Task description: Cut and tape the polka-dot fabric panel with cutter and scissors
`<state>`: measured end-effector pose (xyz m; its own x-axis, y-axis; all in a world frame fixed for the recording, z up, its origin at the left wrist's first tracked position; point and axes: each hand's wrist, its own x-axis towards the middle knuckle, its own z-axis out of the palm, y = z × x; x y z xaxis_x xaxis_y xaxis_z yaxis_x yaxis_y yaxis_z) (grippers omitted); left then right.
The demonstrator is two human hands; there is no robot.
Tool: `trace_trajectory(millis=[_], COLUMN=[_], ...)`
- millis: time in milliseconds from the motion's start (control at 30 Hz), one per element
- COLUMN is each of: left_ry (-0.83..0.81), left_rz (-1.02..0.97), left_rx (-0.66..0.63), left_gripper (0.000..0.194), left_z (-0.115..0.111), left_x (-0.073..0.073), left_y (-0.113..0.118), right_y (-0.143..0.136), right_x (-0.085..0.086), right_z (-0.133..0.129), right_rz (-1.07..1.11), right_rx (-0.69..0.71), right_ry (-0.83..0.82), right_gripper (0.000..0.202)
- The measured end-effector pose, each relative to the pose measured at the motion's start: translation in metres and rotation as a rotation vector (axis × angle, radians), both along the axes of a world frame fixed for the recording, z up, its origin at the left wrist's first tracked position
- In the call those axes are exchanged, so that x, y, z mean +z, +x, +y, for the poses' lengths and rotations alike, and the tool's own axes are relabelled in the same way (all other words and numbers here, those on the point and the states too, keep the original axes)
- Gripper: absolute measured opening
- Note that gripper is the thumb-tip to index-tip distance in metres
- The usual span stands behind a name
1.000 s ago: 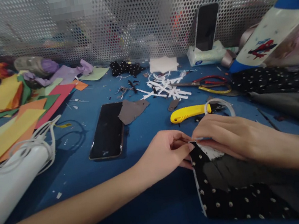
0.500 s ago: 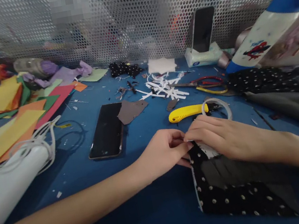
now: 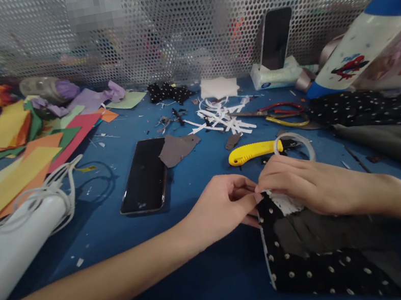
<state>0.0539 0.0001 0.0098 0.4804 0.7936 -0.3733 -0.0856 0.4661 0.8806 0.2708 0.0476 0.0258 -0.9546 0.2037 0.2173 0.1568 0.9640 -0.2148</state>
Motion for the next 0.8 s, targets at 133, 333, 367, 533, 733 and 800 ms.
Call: trace_trajectory(millis=[133,333,367,533,733,800], left_ry=[-0.007,-0.01,-0.005,0.002,0.008,0.01], left_rz=[0.019,0.026,0.018,-0.001,0.01,0.011], left_rx=[0.005,-0.001,-0.004,-0.009,-0.034,-0.035], left_gripper=[0.007,0.007,0.007,0.007,0.007,0.007], left_z=[0.001,0.001,0.001,0.001,0.0,0.001], left_x=[0.001,0.002,0.001,-0.001,0.001,0.001], left_y=[-0.001,-0.002,-0.002,-0.002,-0.001,-0.001], right_y=[0.005,0.004,0.003,-0.002,-0.003,-0.004], right_x=[0.005,0.012,0.012,0.013,0.011,0.011], right_z=[0.004,0.004,0.003,0.0,-0.001,-0.001], right_rz=[0.042,0.119,0.121,0.122,0.082,0.073], right_rx=[-0.01,-0.065,-0.062,-0.048,-0.067,-0.065], right_ry=[-0.112,-0.122,-0.128,-0.153,-0.108,-0.093], right_gripper=[0.026,0.023,0.021,0.016,0.015,0.015])
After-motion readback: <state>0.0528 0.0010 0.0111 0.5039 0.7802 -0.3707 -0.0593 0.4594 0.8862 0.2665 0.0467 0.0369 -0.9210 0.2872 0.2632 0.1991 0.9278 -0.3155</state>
